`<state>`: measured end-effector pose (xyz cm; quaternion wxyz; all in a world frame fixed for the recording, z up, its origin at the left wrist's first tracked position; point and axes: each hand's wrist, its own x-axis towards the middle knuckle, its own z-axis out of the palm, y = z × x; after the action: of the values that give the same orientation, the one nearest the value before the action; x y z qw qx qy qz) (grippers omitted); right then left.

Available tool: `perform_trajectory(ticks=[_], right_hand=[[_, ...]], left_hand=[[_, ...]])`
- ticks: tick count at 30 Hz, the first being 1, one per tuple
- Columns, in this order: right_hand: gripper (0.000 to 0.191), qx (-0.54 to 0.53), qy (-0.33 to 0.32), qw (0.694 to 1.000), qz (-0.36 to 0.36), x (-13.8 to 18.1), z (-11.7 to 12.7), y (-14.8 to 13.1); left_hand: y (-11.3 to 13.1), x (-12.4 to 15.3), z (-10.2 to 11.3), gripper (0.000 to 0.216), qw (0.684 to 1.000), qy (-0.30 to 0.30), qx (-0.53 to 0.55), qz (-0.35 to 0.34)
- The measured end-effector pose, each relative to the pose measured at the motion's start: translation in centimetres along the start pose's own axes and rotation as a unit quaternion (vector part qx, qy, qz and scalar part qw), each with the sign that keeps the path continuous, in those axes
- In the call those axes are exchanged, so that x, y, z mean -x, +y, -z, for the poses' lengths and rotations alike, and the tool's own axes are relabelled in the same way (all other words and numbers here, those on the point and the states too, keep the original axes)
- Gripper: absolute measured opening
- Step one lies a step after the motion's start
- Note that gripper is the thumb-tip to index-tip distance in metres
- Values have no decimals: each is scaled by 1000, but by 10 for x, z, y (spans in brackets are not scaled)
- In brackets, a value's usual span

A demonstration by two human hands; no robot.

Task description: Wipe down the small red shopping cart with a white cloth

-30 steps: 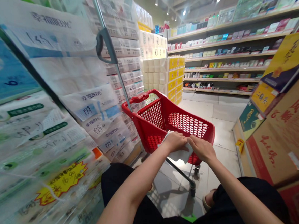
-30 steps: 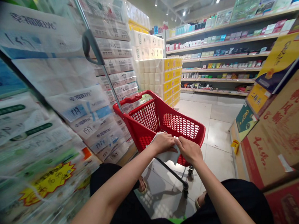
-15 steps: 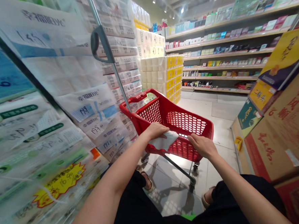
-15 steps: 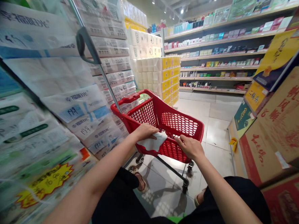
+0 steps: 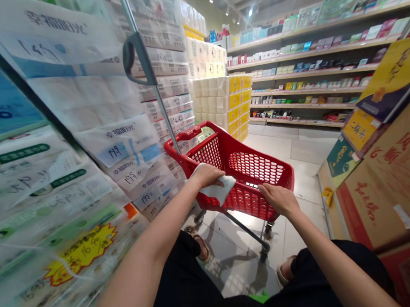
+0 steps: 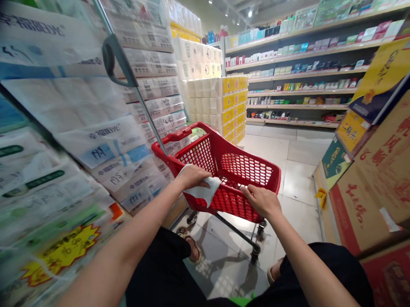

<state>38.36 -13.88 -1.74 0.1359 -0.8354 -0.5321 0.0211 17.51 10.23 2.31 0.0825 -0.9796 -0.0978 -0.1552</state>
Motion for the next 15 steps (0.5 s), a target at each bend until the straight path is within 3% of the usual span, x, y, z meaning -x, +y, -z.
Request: perform_trajectory(ticks=[3, 11, 15], right_hand=[[68, 7, 4, 1000, -2, -1, 0, -2], [62, 20, 36, 999, -1, -1, -6, 0], [56, 12, 48, 999, -7, 1, -7, 6]], left_hand=[[33, -13, -9, 40, 997, -44, -27, -57], [138, -48, -46, 30, 998, 2, 1, -65], [159, -55, -55, 22, 998, 12, 0, -63]])
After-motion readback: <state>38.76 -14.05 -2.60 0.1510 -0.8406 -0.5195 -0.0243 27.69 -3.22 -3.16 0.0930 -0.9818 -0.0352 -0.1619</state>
